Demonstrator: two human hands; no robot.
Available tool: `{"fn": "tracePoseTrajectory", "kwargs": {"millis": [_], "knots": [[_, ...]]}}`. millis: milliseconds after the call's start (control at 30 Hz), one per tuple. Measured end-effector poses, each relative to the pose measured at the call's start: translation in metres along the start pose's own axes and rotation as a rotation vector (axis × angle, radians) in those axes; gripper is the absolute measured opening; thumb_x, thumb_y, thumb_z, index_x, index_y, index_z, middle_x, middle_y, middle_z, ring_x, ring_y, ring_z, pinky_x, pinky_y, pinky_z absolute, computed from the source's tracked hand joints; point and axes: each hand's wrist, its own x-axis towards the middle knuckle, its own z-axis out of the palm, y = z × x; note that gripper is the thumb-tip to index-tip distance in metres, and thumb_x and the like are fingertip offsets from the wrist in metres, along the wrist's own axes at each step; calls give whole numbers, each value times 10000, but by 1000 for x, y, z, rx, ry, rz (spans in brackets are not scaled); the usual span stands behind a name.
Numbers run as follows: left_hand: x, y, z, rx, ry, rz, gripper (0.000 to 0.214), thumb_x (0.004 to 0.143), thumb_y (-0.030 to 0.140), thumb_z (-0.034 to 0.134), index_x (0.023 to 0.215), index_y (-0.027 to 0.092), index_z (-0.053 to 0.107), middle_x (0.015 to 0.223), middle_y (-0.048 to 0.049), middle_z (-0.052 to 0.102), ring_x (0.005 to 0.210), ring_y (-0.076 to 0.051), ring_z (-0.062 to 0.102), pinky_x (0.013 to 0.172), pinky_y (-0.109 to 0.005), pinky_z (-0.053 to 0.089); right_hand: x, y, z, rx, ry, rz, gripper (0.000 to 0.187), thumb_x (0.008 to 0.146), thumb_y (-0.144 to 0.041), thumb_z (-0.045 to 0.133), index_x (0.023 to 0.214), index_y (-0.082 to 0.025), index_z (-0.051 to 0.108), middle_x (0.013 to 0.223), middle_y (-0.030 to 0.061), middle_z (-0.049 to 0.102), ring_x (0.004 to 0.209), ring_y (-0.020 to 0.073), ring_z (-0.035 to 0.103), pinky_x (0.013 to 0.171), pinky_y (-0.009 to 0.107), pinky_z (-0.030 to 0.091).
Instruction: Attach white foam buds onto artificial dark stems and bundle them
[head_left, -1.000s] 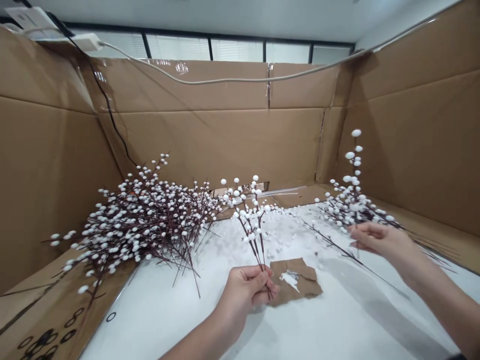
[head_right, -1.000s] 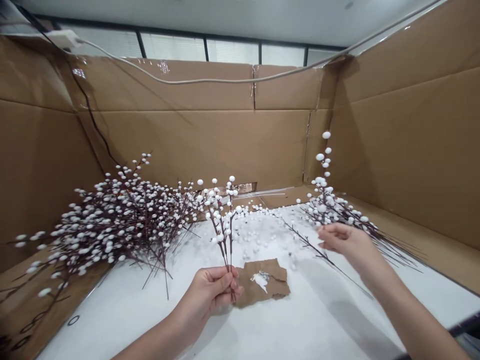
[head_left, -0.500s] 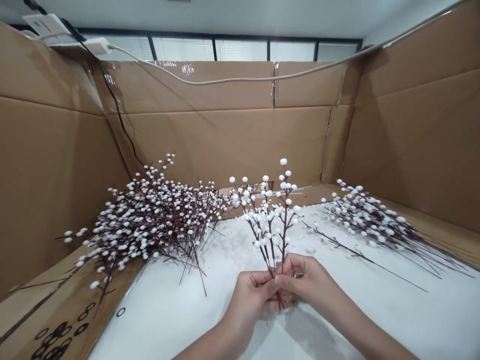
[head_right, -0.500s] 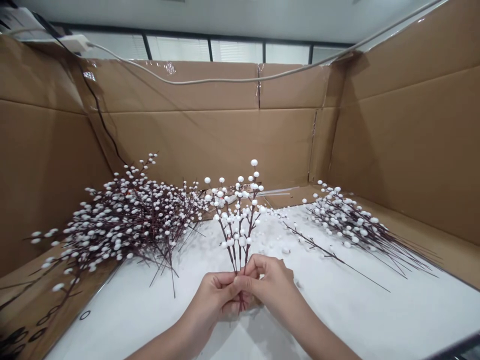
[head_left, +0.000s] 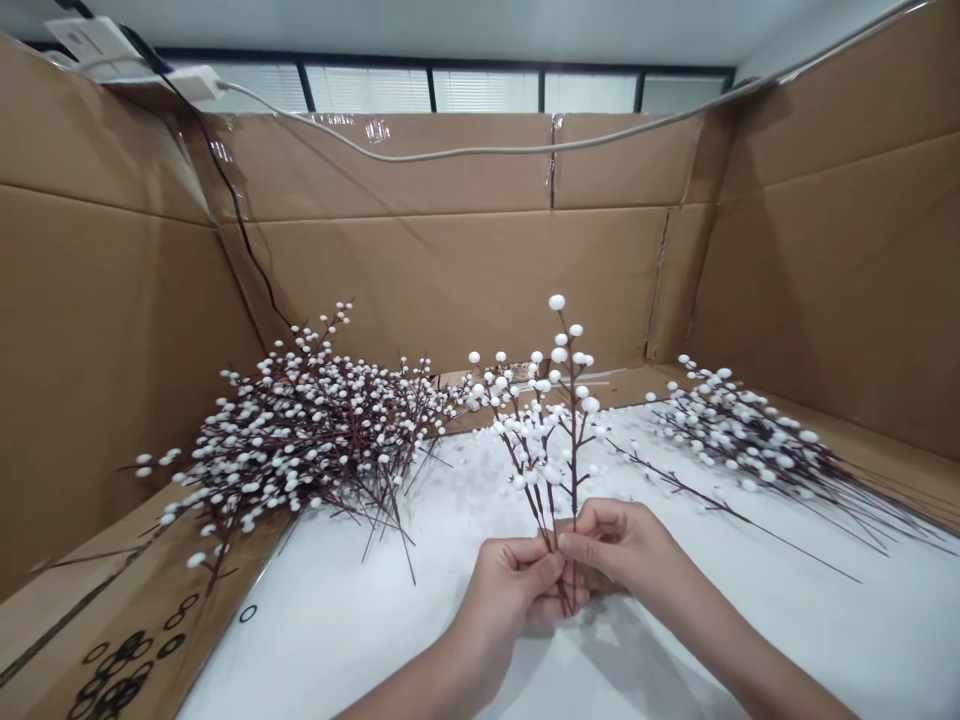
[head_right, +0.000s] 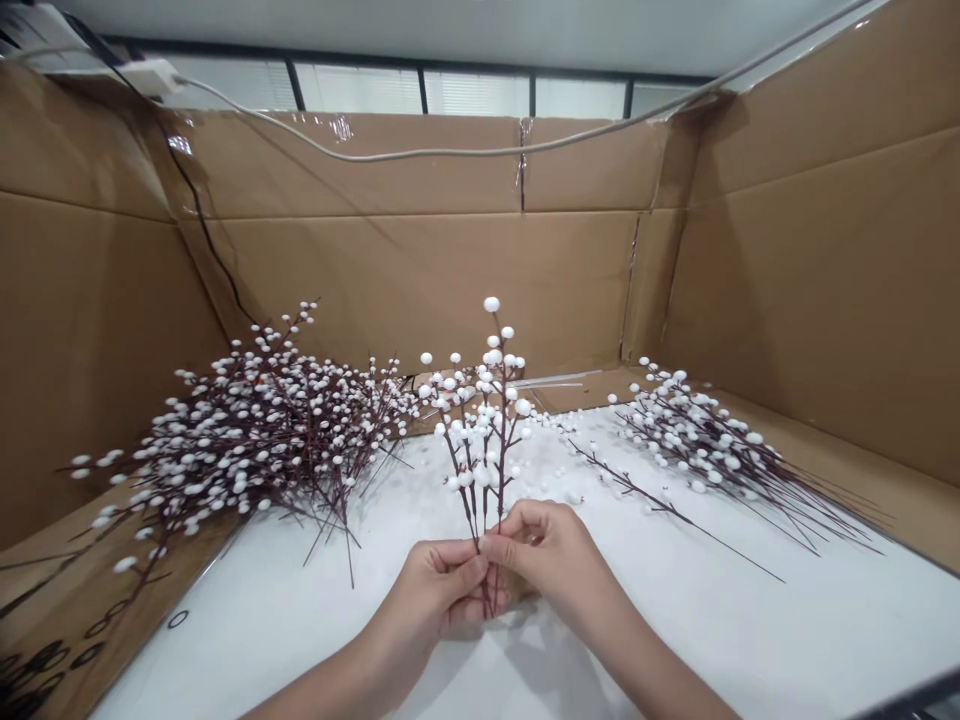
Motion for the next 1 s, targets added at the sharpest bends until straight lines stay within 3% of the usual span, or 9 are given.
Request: {"fn": "tracePoseTrajectory", "kwargs": {"millis": [133, 300, 533, 667, 733, 800, 900, 1000], "knots": [[0, 1, 0, 45, -4, 9, 373, 542, 436, 732, 535, 80, 620, 538, -34, 560, 510, -97, 516, 549, -219, 405, 0, -4, -2, -14, -11, 48, 380, 589, -474, 694, 561, -174, 463, 410, -19, 578, 379, 140, 575, 355, 197, 355], [0, 0, 1, 68, 8, 7, 397, 535, 462, 729, 579, 76, 646, 560, -41, 574, 508, -103, 528, 537, -224, 410, -3, -9, -2, -9, -89, -12, 331, 615, -389, 700, 525, -168, 471, 441, -41, 568, 403, 134, 590, 412, 220, 433], [0, 1, 2, 61, -8, -21, 392, 510, 456, 746, 576, 83, 647, 576, -36, 576, 515, -107, 541, 546, -232, 420, 0, -12, -3, -61, -163, 3, 288, 626, -391, 660, 533, -178, 491, 429, -29, 558, 395, 144, 568, 414, 247, 424], [1, 0, 1, 102, -27, -17, 385, 539, 469, 724, 548, 96, 633, 542, -33, 582, 488, -95, 518, 537, -227, 399, -4, -21, -5, -470, -9, -35, 203, 653, -315, 619, 514, -191, 537, 534, 4, 603, 623, 193, 601, 556, 292, 443], [2, 0, 1, 105, -35, -19, 385, 542, 477, 718, 541, 102, 630, 530, -25, 576, 473, -88, 501, 533, -229, 390, -8, -27, -3, -739, 88, -99, 140, 642, -267, 618, 521, -208, 576, 623, 17, 629, 802, 225, 563, 645, 306, 431], [3, 0, 0, 109, -19, -15, 391, 526, 484, 723, 525, 105, 624, 518, -18, 565, 465, -87, 491, 519, -227, 376, -13, -33, 0, -934, 169, -142, 107, 633, -214, 605, 531, -222, 573, 645, 14, 625, 855, 234, 517, 647, 298, 411], [2, 2, 1, 138, 11, -11, 396, 509, 481, 730, 514, 99, 623, 520, -24, 564, 469, -92, 492, 510, -226, 366, -18, -38, 7, -1027, 244, -168, 132, 662, -164, 555, 547, -225, 531, 635, 4, 602, 820, 214, 502, 603, 269, 391], [0, 6, 2, 111, 16, -10, 378, 505, 451, 743, 544, 89, 638, 539, -31, 566, 504, -102, 509, 544, -236, 401, -21, -39, 11, -961, 238, -160, 132, 713, -187, 528, 592, -233, 552, 694, 8, 613, 830, 202, 514, 624, 261, 400]]}}
